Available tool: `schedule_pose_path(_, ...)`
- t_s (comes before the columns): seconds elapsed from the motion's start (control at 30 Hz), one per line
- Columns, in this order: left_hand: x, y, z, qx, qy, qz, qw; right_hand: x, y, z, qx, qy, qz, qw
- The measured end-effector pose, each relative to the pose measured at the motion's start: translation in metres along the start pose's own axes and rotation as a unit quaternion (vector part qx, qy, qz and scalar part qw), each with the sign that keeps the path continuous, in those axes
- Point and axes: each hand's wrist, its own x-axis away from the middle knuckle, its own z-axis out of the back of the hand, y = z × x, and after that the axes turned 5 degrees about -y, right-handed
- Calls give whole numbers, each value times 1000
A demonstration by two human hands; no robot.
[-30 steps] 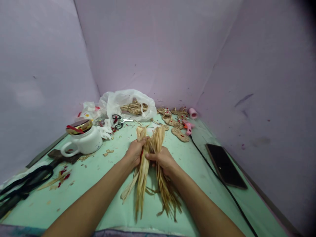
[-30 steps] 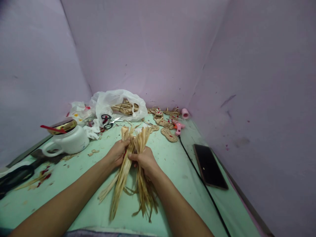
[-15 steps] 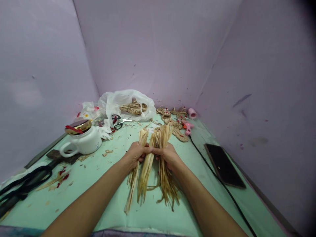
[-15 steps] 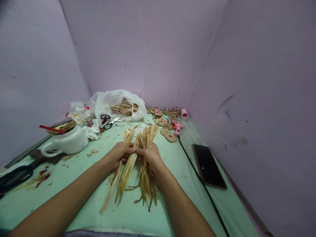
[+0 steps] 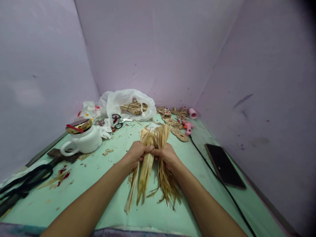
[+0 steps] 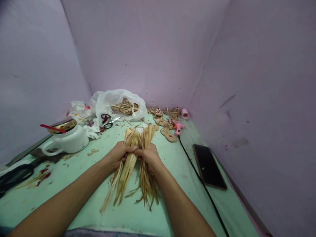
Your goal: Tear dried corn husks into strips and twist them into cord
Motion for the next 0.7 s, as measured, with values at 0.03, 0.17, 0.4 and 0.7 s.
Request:
schedule_pose_path(0.03,-1,1,0,7,12,2,1000,0,0,0,-4,1,-9,1000)
schedule_pose_path(0.17,-6,7,9,26,54,10,998,-4,-4,7,-19,34,-25,999)
schedule_pose_path(0.4,-6,10,18,0,71,-18,997,-6,-4,12,-8,58,-14,998)
schedule_pose_path(0.7,-1,10,14,6,21,-13,1000,-3,-1,5,-15,-1,-27,1000)
